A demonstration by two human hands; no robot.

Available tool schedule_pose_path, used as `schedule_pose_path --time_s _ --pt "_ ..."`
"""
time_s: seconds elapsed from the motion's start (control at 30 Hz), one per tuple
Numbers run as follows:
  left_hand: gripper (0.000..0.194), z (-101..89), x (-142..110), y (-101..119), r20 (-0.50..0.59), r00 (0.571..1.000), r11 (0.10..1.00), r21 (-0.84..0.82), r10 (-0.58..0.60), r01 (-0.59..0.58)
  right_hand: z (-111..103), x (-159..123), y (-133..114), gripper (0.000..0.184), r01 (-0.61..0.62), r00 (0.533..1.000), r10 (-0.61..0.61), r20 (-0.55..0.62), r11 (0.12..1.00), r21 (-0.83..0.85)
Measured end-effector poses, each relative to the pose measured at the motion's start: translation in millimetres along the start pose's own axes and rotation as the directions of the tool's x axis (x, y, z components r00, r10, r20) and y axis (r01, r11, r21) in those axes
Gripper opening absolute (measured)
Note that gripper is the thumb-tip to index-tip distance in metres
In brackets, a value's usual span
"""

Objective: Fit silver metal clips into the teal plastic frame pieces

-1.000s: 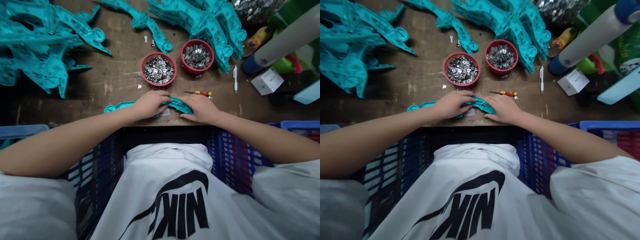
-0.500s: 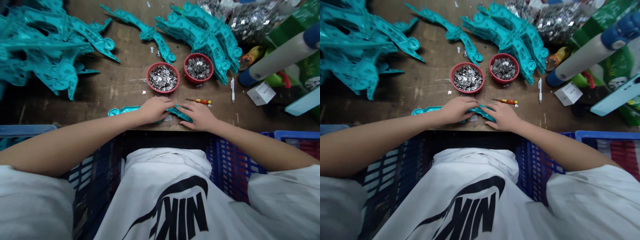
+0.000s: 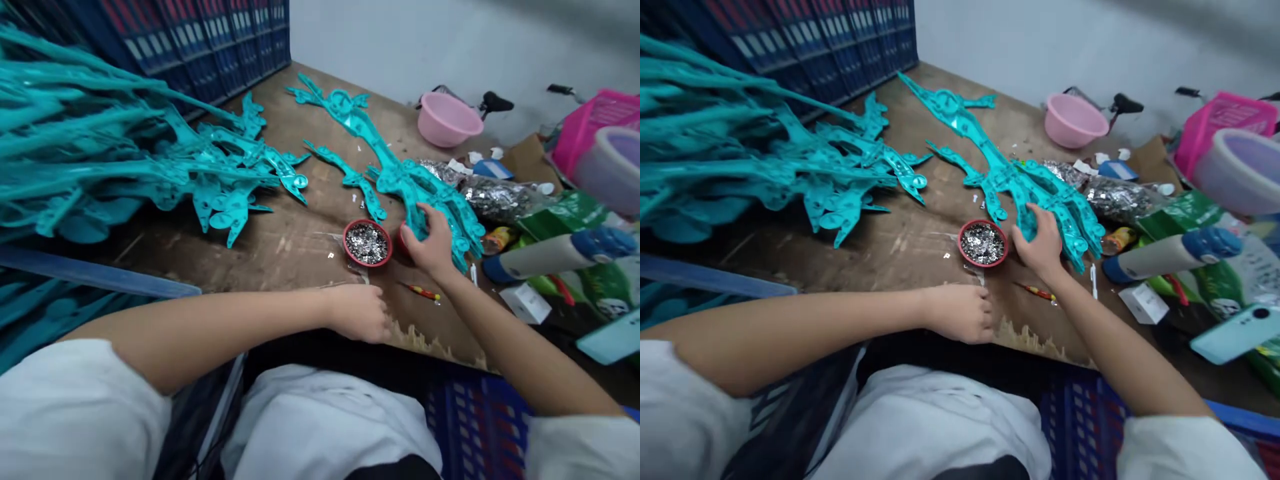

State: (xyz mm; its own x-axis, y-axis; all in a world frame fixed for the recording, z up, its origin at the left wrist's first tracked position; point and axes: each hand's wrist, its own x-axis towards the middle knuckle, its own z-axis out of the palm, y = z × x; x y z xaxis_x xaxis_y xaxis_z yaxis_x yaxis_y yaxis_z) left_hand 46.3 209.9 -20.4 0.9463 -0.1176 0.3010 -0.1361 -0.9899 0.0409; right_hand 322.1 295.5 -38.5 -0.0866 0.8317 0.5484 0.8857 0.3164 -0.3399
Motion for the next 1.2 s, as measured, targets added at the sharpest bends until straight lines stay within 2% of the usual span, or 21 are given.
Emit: schedule_pose_path --time_s 0.07,0.17,0.23,0.3,0.53,0.8,0.87,0.97,1.03,1.07,1.13,1.17,1.2 --pt "0.015 20.5 -4 -5 0.090 0.996 0.999 -0.038 -0.002 0.006 35 48 -6 0.069 -0.081 0.992 0.085 0.097 0.996 -0.049" --pt "0.011 33.7 -3 4 0.123 0.992 0.998 -0.070 0.011 -0.003 78 98 -22 0.074 -0.198 0.938 0.240 0.250 0.963 -0.182" --pt "0.011 33.8 0 13 0.146 0.989 0.996 -0.085 0.026 -0.014 97 112 -31 0.074 -0.237 0.908 0.304 0.289 0.940 -0.245" --pt "0.010 31.6 2 19 0.163 0.986 0.996 -0.093 0.029 -0.014 108 114 -35 0.073 -0.257 0.893 0.338 0.298 0.925 -0.279" --pt "0.013 31.0 3 11 0.149 0.989 0.995 -0.102 0.024 -0.009 115 113 -36 0.074 -0.252 0.838 0.402 0.368 0.885 -0.393" --pt "0.015 39.0 12 14 0.119 0.992 0.995 -0.097 0.033 -0.021 113 122 -51 0.073 -0.196 0.812 0.411 0.414 0.860 -0.471" --pt "0.018 39.5 16 14 0.108 0.994 0.995 -0.102 0.033 -0.022 111 122 -59 0.079 -0.198 0.830 0.409 0.378 0.851 -0.486" --pt "0.022 37.7 24 13 0.111 0.993 0.993 -0.113 0.034 -0.021 119 128 -87 0.085 -0.141 0.913 0.282 0.295 0.896 -0.420" --pt "0.024 35.5 29 11 0.127 0.991 0.991 -0.129 0.039 -0.023 137 136 -123 0.080 0.018 0.940 0.076 0.334 0.963 -0.269" --pt "0.024 34.4 30 10 0.138 0.989 0.990 -0.142 0.044 -0.024 148 141 -148 0.077 0.124 0.924 -0.051 0.379 0.977 -0.171" --pt "0.022 33.0 29 6 0.164 0.985 0.985 -0.170 0.047 -0.018 173 151 -204 0.076 0.315 0.838 -0.274 0.473 0.949 -0.008" --pt "0.019 32.6 28 4 0.177 0.984 0.985 -0.172 0.017 0.014 185 155 -233 0.080 0.368 0.796 -0.330 0.507 0.929 0.028" --pt "0.015 32.4 25 1 0.186 0.980 0.984 -0.145 -0.077 0.105 196 159 -261 0.084 0.392 0.766 -0.347 0.541 0.919 0.035"
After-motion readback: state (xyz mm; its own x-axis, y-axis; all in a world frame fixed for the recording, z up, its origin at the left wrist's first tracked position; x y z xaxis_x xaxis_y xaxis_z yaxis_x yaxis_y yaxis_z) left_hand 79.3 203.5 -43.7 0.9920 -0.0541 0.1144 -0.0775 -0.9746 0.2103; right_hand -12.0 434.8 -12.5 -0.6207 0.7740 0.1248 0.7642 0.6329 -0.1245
